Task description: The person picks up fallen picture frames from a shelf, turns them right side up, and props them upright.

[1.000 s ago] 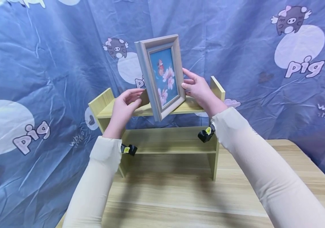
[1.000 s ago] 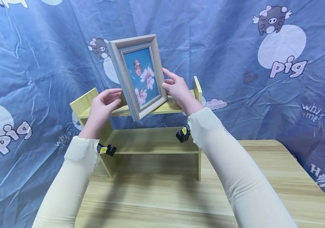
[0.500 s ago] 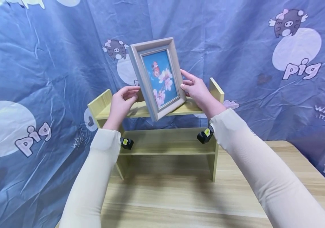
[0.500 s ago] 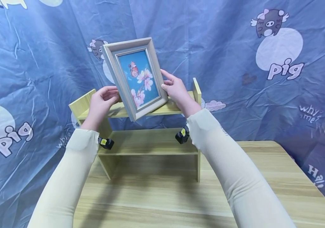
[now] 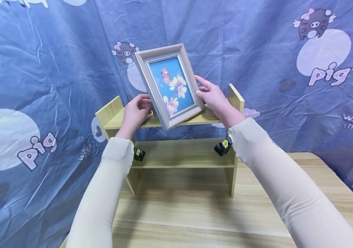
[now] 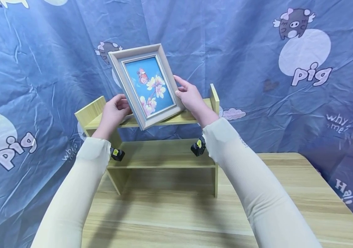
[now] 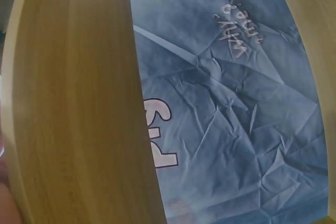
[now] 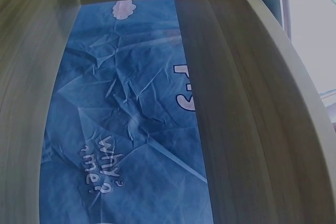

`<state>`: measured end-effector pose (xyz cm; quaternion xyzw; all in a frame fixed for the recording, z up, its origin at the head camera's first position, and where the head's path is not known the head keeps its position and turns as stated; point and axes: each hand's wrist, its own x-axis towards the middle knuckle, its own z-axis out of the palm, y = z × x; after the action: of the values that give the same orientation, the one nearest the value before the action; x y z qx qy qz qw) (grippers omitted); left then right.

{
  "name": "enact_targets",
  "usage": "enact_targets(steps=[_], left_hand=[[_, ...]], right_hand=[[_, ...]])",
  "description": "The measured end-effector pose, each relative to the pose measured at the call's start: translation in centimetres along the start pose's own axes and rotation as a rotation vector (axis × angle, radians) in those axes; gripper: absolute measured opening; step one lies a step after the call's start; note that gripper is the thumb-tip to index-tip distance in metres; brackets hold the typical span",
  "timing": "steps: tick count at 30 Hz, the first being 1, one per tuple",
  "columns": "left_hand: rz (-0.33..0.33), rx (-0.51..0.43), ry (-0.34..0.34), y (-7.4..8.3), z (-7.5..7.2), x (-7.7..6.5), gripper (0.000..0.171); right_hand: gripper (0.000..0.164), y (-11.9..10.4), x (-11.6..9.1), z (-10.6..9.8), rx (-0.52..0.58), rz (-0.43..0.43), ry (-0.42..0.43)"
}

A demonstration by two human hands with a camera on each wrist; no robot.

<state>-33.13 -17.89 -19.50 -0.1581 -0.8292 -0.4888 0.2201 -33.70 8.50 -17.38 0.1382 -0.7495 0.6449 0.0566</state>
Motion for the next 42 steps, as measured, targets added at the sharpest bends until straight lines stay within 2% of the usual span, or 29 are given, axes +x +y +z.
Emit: enact_targets(steps=[5,8,10,13,15,17,20,25,33,42], left_hand=[[0.045,0.098,0.017,0.0,0.1,-0.2,0.028],[0.059,0.103,0.072,0.1,0.2,-0.7,0.034],[0.058,0.050,0.131,0.4,0.2,-1.2,0.037],[0.057,-0.084,0.222,1.0,0.1,-2.3,0.041],[0.068,-0.159,0.243,1.7,0.2,-3.1,0.043],[0.080,-0.215,0.227,2.6,0.3,-3.9,0.048],[0.077,-0.270,0.159,4.0,0.6,-4.8,0.060],[0.020,-0.262,0.076,5.4,1.3,-5.5,0.074],[-0.004,-0.248,0.071,5.2,2.0,-5.3,0.084],[-0.020,-0.228,0.060,4.5,1.4,-4.7,0.082]], right_hand=[[0.056,0.1,0.1,0.1,-0.034,-0.009,-0.003],[0.056,0.2,0.0,0.0,-0.031,-0.010,-0.006],[0.056,0.2,0.1,-0.1,-0.015,-0.007,-0.007],[0.056,0.3,0.2,-0.2,-0.003,-0.001,-0.011],[0.056,0.3,0.3,-0.3,0.003,0.000,-0.012],[0.056,0.3,0.4,-0.3,0.003,-0.003,-0.011],[0.056,0.4,0.4,-0.4,0.012,-0.005,-0.006],[0.057,0.5,0.6,-0.4,0.011,-0.003,0.000],[0.057,0.6,0.8,-0.4,0.007,0.027,-0.003],[0.061,0.5,1.0,-0.4,0.080,0.034,-0.047]])
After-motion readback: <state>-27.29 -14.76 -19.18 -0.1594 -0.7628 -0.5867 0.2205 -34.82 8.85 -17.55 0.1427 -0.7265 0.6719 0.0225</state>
